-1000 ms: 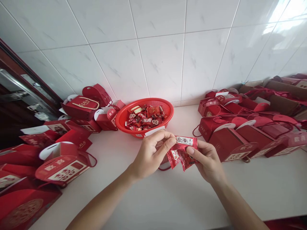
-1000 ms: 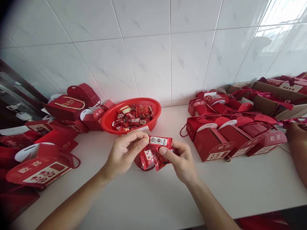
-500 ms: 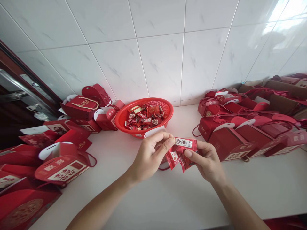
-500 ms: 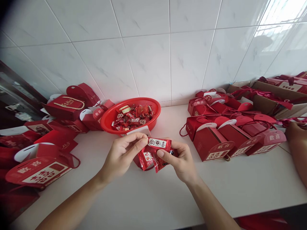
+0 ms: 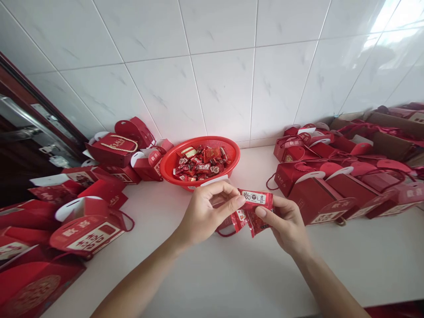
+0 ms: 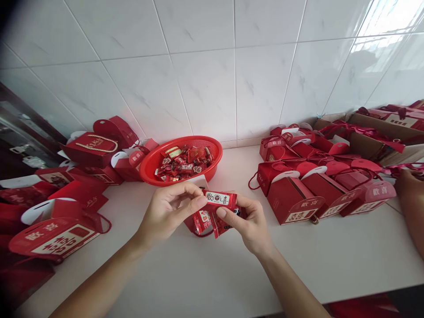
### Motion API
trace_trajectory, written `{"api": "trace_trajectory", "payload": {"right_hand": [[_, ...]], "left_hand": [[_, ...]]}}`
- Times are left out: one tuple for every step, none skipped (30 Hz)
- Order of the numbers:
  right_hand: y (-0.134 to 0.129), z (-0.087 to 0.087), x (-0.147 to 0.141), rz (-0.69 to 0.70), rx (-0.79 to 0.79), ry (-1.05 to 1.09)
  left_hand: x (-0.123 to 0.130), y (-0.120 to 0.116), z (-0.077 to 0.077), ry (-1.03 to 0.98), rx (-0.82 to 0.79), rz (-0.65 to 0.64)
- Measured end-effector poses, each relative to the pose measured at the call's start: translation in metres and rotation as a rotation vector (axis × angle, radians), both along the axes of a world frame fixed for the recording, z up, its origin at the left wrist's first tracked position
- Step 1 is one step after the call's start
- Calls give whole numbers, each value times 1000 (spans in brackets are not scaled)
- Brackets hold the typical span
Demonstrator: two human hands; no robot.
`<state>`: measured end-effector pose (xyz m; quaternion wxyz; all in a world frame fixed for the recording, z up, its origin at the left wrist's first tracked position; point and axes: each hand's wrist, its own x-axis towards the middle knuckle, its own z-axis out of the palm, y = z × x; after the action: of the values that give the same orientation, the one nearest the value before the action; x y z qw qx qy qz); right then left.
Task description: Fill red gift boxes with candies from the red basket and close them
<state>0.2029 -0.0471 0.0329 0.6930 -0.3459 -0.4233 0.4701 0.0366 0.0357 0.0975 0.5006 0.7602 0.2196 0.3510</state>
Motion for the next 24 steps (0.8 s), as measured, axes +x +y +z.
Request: {"api": "trace_trajectory", "payload": {"right_hand": [[0, 0, 0, -11, -9, 12], [1, 0, -1, -19, -23, 25], [1, 1, -1, -25, -38, 38], [1, 2, -1, -32, -51, 48], [1, 3, -1, -47, -59, 54], [2, 4, 0, -71, -61, 53], [2, 5, 1, -104, -61, 49], [2, 6, 2, -146, -60, 45], [2, 7, 3, -192, -60, 47], [3, 8, 5, -235, -65, 54], [3, 8, 7, -269, -77, 66], [3, 8, 9, -296, -91, 80], [4, 8, 10, -317, -104, 96], [5, 8, 11, -331, -117, 108], [5, 7, 11, -339, -127, 118], [6, 7, 11, -344, -135, 123], [6, 6, 11, -345, -142, 128], [6, 6, 11, -343, -149, 130], [6, 5, 11, -341, -153, 130], [6, 5, 11, -339, -156, 130], [6, 5, 10, -339, -158, 129], [6, 4, 10, -337, -158, 127], [6, 4, 10, -335, -157, 122], [5, 4, 10, -333, -153, 116]], "left_hand": [[0, 0, 0, 0, -14, 7], [0, 1, 0, -6, -27, 15], [0, 1, -1, -14, -38, 25], [-1, 2, 0, -22, -46, 36], [-2, 4, 0, -30, -47, 48], [-4, 6, 1, -37, -40, 63], [-6, 10, 3, -42, -22, 85], [-9, 14, 4, -49, 12, 119], [-12, 20, 7, -60, 64, 170], [-16, 26, 9, -66, 131, 231], [-20, 32, 11, -57, 209, 289], [-24, 38, 13, -32, 290, 324], [-27, 43, 14, 12, 363, 326], [-31, 48, 15, 68, 425, 297], [-34, 52, 16, 133, 478, 251], [-36, 55, 16, 199, 525, 203], [-38, 57, 16, 257, 571, 169], [-39, 58, 16, 310, 617, 152], [-40, 59, 16, 361, 658, 145], [-41, 59, 16, 407, 693, 140], [-41, 59, 15, 448, 716, 130], [-41, 60, 14, 485, 724, 111], [-40, 60, 14, 518, 719, 88], [-40, 60, 13, 544, 708, 68]]}}
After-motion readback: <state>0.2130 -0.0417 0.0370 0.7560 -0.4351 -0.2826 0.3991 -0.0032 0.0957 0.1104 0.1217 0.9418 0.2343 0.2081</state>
